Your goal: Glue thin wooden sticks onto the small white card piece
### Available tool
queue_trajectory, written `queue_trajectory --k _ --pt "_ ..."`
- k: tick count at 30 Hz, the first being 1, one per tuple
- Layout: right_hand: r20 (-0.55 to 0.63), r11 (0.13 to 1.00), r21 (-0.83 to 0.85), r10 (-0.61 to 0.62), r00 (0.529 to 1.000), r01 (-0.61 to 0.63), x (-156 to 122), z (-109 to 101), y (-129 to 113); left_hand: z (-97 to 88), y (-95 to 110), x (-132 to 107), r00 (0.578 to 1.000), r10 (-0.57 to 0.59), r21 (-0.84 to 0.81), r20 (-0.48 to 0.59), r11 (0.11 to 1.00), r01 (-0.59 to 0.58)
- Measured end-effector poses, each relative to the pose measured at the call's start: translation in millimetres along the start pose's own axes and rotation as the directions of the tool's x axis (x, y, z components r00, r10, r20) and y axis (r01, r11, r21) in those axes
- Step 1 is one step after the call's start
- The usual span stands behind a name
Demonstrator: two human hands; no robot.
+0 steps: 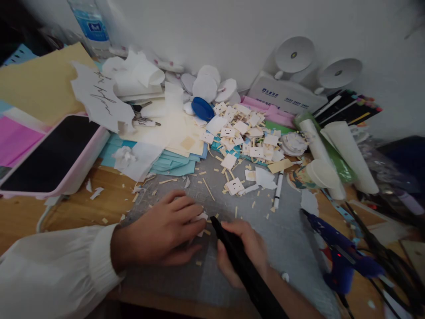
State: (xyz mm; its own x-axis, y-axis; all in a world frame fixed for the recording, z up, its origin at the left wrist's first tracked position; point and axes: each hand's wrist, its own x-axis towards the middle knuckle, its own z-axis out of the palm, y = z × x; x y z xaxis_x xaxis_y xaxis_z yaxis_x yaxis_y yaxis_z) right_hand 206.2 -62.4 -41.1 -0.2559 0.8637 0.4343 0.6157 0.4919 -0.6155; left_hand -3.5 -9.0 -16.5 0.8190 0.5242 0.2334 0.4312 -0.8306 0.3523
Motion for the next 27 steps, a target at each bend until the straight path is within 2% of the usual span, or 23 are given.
queue_trajectory --k 7,13,16,27 --pt "-0.054 0.997 -0.05 -0.057 0.997 0.055 -0.9 -2.7 -1.9 0.5 -2.0 1.0 0.993 -0.006 -0.026 0.115 1.0 0.009" --pt "-0.079 0.998 -0.033 -0.05 0.996 0.048 1.3 -6.5 -2.4 1.9 -3.4 -0.3 0.999 -0.05 -0.032 -0.008 0.998 0.05" --pt "-0.107 0.997 -0.029 -0.069 0.992 0.067 1.0 -6.3 -1.9 3.8 -3.8 -0.6 1.0 -0.02 0.003 -0.014 1.0 0.02" --pt "0.018 0.988 -0.116 -0.104 0.994 0.106 2.7 0.0 0.3 5.1 -0.1 1.4 0.995 -0.002 0.078 0.096 0.997 -0.005"
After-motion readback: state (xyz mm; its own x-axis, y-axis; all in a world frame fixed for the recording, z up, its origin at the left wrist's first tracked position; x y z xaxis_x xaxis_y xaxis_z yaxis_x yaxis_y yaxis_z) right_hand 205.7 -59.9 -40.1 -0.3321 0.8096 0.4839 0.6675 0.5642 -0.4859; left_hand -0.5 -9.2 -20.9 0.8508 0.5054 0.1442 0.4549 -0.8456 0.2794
